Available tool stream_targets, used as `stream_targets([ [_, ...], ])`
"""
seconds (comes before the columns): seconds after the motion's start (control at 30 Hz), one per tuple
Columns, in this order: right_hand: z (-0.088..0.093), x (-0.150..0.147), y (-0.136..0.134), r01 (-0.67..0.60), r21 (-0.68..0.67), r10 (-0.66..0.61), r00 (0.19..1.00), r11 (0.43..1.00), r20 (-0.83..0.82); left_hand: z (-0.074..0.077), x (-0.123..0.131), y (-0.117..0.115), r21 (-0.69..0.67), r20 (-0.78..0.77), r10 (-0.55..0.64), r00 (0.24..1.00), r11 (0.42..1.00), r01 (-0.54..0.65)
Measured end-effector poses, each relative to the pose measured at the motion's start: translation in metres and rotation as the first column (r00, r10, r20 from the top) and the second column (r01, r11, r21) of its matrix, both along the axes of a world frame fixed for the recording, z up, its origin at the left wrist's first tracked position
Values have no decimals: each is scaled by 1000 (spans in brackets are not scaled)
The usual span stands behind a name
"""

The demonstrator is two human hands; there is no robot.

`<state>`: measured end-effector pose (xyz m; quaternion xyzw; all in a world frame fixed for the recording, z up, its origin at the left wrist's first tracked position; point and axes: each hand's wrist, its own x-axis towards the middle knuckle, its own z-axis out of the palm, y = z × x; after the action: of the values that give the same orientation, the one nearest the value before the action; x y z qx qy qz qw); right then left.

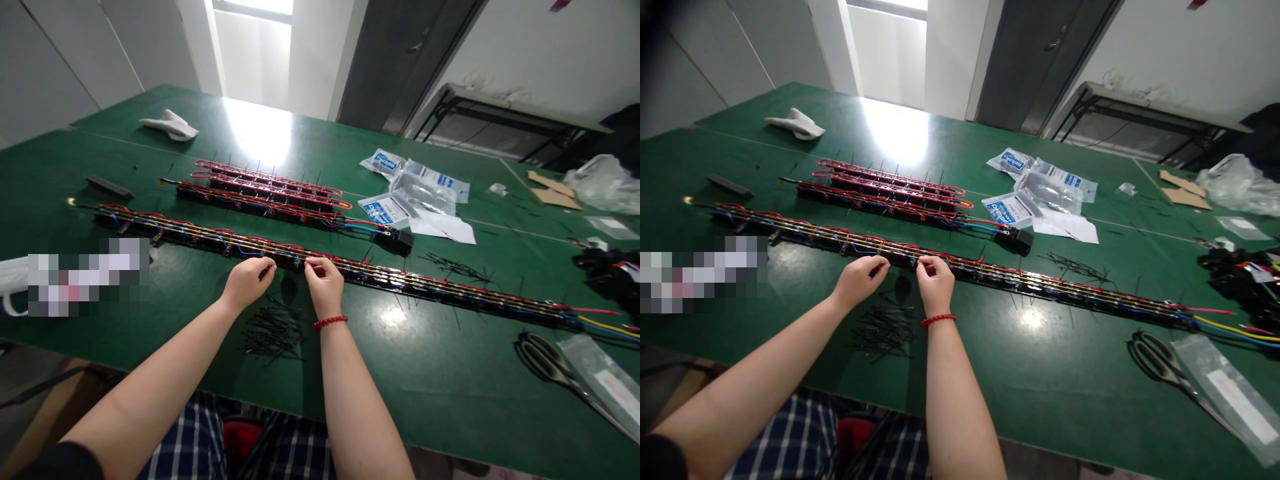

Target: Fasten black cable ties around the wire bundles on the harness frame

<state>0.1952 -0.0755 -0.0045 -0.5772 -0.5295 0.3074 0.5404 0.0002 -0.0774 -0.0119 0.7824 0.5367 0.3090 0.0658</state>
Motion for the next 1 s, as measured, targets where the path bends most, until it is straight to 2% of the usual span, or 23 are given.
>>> stream_targets([
  [0.27,0,0,1,3,-28,-3,1000,1000,-13,-1,0,1,-51,-5,3,1000,999,-4],
  [1.0,0,0,0,3,-33,-3,1000,999,-21,-3,-1,1,-50,8,8,1000,999,-7],
])
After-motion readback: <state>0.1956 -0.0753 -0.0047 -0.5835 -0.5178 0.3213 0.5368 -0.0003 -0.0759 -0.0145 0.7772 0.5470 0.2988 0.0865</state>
